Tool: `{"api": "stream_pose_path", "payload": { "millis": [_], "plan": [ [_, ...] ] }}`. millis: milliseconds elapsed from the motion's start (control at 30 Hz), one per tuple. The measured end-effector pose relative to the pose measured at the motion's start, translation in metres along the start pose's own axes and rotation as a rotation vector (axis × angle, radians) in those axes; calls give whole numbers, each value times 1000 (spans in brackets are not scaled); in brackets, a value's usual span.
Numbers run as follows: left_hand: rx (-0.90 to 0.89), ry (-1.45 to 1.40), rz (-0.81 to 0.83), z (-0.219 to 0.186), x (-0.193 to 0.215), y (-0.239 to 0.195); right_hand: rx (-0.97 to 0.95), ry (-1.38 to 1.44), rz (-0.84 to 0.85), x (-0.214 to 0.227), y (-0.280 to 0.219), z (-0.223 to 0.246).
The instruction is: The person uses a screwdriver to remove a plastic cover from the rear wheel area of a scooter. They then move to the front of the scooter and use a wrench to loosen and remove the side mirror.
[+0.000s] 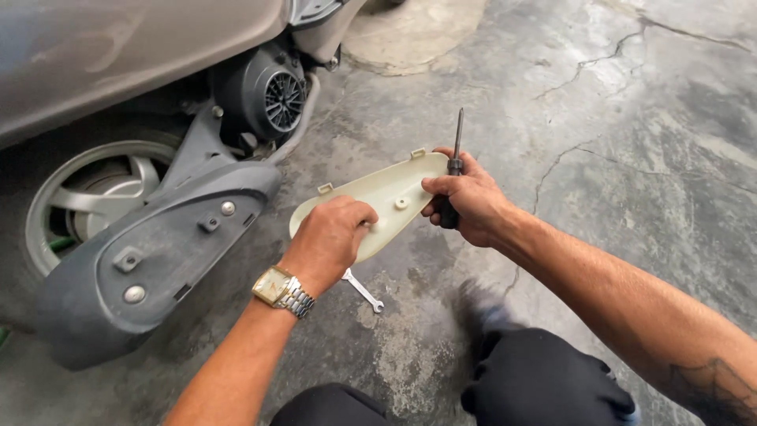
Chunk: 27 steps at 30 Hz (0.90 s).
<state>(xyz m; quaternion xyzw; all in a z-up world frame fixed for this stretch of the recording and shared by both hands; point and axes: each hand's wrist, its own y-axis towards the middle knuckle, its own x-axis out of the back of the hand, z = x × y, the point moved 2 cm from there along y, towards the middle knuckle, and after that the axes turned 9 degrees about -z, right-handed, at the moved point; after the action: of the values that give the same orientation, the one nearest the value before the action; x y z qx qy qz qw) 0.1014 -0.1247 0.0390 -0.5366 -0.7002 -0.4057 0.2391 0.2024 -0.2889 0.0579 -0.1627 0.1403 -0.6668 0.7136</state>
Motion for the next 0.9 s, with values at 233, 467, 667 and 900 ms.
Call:
{"api": "stream_pose_path", "payload": {
  "millis": [233, 467, 667, 900],
  "plan": [
    [0, -36, -60, 7, 0, 19, 9, 25, 65, -7, 26, 17],
    [97, -97, -53, 29, -29, 69, -74, 5, 124, -14, 104, 24],
    [132, -74, -178, 41, -73, 151, -78, 13, 97, 5, 222, 35],
    [319, -112, -268, 47, -112, 228, -134, -63, -52, 27, 395, 60]
  ]
}}
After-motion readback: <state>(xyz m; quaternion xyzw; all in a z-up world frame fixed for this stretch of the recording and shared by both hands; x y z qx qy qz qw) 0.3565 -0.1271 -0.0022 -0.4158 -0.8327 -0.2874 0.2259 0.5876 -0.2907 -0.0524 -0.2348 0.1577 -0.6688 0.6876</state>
